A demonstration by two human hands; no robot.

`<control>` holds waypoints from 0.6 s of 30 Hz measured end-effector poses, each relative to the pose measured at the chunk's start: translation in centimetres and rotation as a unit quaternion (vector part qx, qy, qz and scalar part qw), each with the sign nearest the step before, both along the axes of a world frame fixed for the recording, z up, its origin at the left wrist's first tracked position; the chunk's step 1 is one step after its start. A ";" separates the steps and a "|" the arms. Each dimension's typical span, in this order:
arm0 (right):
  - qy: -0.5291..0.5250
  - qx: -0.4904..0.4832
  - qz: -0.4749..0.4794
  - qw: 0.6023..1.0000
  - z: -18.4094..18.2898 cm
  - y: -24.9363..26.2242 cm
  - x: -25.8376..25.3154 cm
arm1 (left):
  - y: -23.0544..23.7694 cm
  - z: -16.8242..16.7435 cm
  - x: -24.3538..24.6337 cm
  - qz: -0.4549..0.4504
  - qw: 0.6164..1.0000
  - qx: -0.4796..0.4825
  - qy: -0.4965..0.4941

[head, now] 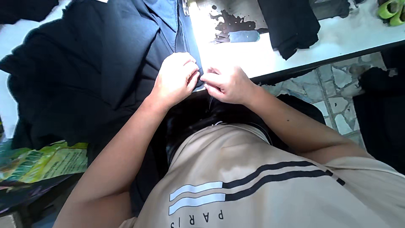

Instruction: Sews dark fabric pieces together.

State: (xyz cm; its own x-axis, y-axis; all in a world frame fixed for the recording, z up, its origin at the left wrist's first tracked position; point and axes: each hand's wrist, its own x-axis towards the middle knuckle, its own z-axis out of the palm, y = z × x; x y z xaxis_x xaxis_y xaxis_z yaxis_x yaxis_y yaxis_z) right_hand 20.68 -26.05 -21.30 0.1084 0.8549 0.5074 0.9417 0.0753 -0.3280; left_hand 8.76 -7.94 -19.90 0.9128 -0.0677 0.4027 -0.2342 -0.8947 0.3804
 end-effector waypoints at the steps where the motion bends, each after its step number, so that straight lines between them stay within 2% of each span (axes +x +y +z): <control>1: -0.010 -0.002 0.007 1.000 0.2 0.0 0.0 | 0.1 0.0 0.0 -0.003 1.000 0.003 0.002; 5: -0.032 -0.010 0.026 0.999 0.3 -0.1 0.2 | 0.2 0.1 0.3 -0.001 1.000 -0.005 0.003; 10: -0.034 -0.016 0.023 0.999 0.1 -0.3 0.2 | 1.0 1.7 1.6 -0.027 0.995 0.035 0.085; 13: -0.028 -0.014 0.016 0.999 0.0 -0.3 0.1 | 1.3 1.4 1.8 -0.042 0.996 0.061 0.058; 18: -0.020 -0.002 -0.006 1.000 -0.5 -0.4 -0.1 | 1.1 0.3 1.6 -0.024 0.998 0.046 0.022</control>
State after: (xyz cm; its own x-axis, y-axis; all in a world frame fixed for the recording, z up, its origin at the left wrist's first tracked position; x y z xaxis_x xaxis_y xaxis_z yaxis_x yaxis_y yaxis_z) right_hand 20.63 -26.44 -21.84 0.0989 0.8553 0.5085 0.9549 0.0621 -0.2902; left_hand 10.35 -6.81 -19.63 0.9242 -0.1461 0.3528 -0.2622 -0.9145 0.3083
